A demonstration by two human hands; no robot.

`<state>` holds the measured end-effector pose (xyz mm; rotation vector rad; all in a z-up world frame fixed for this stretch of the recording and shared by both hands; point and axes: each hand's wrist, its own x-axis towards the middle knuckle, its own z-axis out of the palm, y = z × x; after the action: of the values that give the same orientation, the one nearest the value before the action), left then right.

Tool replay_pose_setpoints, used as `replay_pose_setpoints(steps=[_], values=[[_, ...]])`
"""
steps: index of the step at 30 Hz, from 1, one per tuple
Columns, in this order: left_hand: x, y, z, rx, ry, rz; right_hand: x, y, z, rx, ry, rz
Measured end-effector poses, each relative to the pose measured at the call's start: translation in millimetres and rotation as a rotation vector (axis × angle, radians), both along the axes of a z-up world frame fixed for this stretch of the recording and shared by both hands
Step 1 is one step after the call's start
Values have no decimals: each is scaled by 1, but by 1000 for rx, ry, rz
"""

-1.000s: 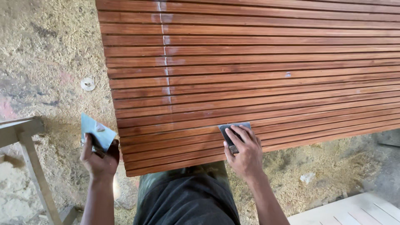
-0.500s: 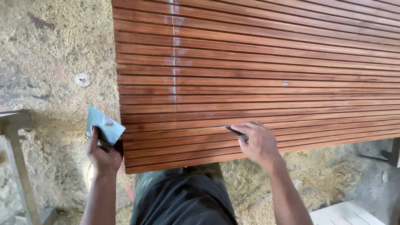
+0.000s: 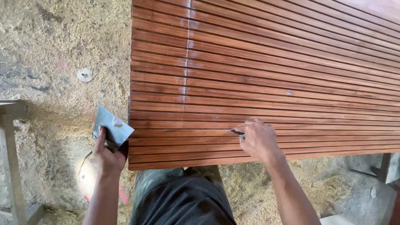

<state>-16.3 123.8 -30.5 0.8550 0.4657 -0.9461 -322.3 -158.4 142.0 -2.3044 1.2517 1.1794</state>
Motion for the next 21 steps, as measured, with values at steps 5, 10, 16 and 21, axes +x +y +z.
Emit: replay_pose_setpoints(steps=[5, 10, 16, 21], values=[[-1, -2, 2, 37, 3, -2, -44, -7, -9, -70, -141, -70], [0, 1, -2, 42, 21, 19, -59, 19, -25, -162, -237, -262], [-2, -2, -1, 3, -2, 29, -30, 64, -47, -229, -356, -139], [-8, 14, 0, 7, -56, 58, -30, 56, -13, -130, -336, -277]])
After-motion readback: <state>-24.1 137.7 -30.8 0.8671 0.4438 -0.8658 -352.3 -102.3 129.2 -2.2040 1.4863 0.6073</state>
